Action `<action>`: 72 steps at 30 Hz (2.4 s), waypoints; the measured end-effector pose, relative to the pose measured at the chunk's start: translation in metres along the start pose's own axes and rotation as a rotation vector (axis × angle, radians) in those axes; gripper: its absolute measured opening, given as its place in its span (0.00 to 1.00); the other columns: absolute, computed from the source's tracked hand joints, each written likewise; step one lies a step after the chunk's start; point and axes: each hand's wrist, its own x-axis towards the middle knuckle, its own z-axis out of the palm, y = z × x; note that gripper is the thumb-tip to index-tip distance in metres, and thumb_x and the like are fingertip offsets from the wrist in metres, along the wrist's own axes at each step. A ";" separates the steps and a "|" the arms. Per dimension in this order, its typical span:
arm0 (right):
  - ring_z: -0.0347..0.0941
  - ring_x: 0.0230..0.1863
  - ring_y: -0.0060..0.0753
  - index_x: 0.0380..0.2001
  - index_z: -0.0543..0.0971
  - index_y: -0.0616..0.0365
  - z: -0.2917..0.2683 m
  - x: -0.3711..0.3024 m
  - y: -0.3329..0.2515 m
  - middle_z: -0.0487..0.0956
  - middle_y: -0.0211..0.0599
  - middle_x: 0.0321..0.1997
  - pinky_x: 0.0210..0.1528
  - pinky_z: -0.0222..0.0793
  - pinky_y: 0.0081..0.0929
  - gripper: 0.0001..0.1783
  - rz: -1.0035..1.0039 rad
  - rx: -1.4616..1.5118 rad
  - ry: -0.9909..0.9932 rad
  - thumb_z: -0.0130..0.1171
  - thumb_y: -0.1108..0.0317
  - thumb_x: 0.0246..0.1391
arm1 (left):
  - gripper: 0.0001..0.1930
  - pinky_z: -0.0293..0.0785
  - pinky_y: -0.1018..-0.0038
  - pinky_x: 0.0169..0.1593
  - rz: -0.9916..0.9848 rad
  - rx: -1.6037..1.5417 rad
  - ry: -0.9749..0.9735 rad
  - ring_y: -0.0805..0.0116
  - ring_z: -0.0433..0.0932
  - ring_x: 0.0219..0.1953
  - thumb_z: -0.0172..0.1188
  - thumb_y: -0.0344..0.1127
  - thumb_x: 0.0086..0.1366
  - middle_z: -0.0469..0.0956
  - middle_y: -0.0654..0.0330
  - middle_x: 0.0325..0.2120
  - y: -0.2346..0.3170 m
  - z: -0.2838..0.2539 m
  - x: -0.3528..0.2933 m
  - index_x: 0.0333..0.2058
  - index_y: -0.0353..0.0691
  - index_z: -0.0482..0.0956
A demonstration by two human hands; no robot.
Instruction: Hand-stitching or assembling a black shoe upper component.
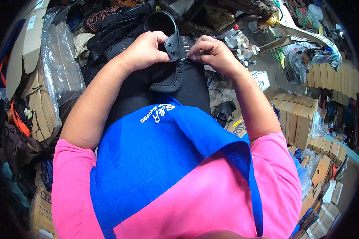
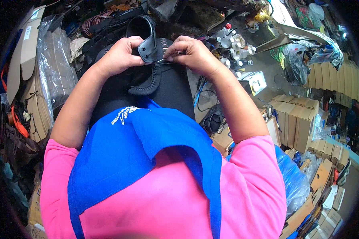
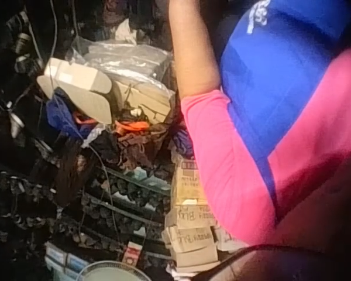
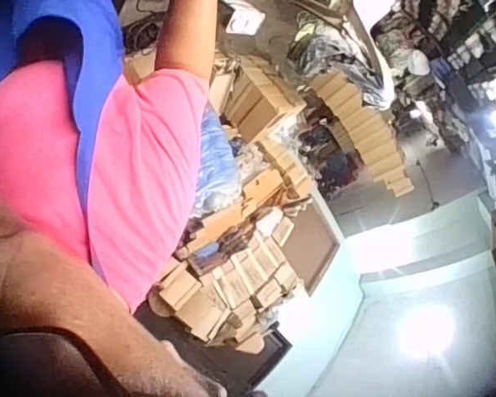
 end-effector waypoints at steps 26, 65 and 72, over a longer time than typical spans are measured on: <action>0.74 0.37 0.42 0.31 0.81 0.49 0.014 -0.010 -0.061 0.74 0.39 0.33 0.39 0.70 0.36 0.09 -0.234 -0.748 -0.043 0.56 0.70 0.43 | 0.10 0.67 0.72 0.45 0.087 0.162 -0.300 0.63 0.70 0.37 0.59 0.26 0.52 0.68 0.58 0.30 0.008 -0.010 -0.004 0.35 0.33 0.79; 0.54 0.21 0.14 0.34 0.77 0.53 0.002 -0.032 -0.007 0.68 0.21 0.22 0.25 0.51 0.13 0.12 0.381 0.888 0.069 0.52 0.56 0.59 | 0.10 0.71 0.65 0.41 -0.009 0.932 0.152 0.52 0.76 0.35 0.60 0.36 0.58 0.77 0.52 0.30 0.040 -0.077 -0.085 0.35 0.37 0.77; 0.74 0.28 0.50 0.19 0.75 0.56 0.031 -0.022 -0.032 0.75 0.44 0.20 0.30 0.69 0.41 0.18 0.034 -0.729 0.130 0.55 0.53 0.54 | 0.15 0.68 0.61 0.34 0.198 1.097 0.146 0.52 0.72 0.28 0.61 0.41 0.58 0.71 0.54 0.21 0.029 -0.088 -0.080 0.22 0.37 0.70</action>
